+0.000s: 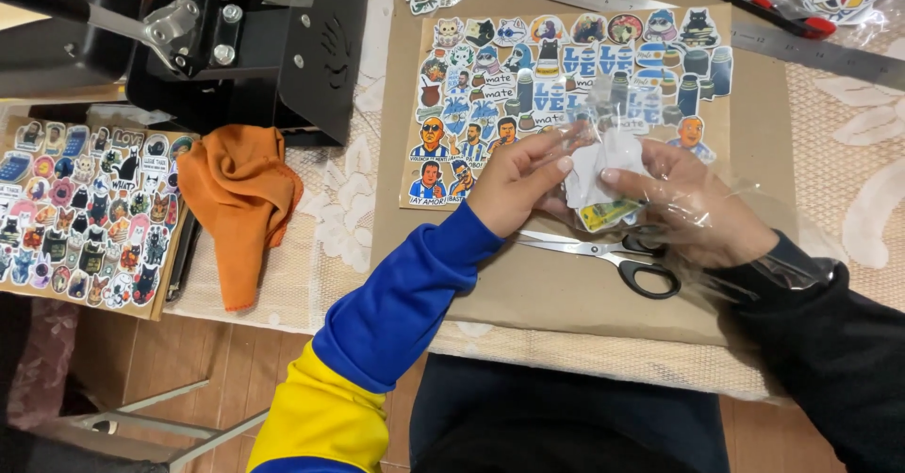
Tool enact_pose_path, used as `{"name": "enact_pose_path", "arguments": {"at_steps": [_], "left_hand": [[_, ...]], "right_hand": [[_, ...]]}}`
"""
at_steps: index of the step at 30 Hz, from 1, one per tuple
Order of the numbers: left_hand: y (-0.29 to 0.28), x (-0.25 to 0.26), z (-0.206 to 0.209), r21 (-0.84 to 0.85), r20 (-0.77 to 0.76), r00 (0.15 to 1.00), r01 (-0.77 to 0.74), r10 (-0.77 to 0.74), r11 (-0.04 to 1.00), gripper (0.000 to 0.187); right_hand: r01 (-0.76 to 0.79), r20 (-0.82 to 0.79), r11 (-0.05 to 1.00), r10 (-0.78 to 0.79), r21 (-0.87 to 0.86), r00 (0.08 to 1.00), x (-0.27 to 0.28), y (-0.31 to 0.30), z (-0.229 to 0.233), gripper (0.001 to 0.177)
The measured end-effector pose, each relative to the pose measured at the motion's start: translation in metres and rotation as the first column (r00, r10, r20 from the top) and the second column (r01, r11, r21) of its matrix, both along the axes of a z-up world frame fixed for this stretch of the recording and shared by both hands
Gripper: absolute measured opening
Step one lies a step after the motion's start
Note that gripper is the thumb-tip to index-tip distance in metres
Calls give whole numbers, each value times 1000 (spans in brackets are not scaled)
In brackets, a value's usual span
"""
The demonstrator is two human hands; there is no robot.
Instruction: The person is sorting through various stickers on a table and placing them into a small clear plastic bag.
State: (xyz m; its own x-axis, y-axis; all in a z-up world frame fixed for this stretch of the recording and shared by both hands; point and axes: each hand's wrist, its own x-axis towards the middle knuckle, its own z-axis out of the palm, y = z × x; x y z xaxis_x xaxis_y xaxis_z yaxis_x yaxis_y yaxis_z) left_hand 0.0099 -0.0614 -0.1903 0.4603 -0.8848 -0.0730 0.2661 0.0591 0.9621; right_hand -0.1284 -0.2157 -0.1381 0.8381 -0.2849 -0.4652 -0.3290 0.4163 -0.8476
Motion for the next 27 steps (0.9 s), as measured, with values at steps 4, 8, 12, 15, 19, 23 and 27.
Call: {"name": "enact_pose_path", "arguments": {"at_steps": [4, 8, 12, 15, 19, 23, 27], "left_hand": [[5, 7, 11, -20, -23, 998, -52, 51, 998, 70], [15, 18, 31, -201, 259, 957, -76, 128, 977, 70], [23, 35, 28, -186, 260, 965, 6, 43, 983, 48], [26, 49, 33, -149, 343, 939, 24, 29, 989, 56], [40, 69, 45, -261, 218, 925, -250, 310, 932, 69], [50, 89, 46, -318, 39, 844, -497, 534, 808, 74], [53, 87, 55, -334, -84, 864, -494, 496, 803, 77]], "right_hand": [[66, -110, 997, -62, 31, 992, 3, -3, 36, 31], [-18, 183, 998, 7, 64, 983, -17, -49, 2, 20], [24, 60, 997, -29, 74, 998, -17, -59, 22, 37], [44, -57, 986, -53, -159, 997, -18, -66, 38, 44], [17, 40, 914, -1, -404, 999, -37, -111, 16, 36], [140, 198, 524, 56, -840, 979, -71, -168, -32, 30], [52, 61, -323, -17, -945, 998, -82, -135, -17, 22]]}}
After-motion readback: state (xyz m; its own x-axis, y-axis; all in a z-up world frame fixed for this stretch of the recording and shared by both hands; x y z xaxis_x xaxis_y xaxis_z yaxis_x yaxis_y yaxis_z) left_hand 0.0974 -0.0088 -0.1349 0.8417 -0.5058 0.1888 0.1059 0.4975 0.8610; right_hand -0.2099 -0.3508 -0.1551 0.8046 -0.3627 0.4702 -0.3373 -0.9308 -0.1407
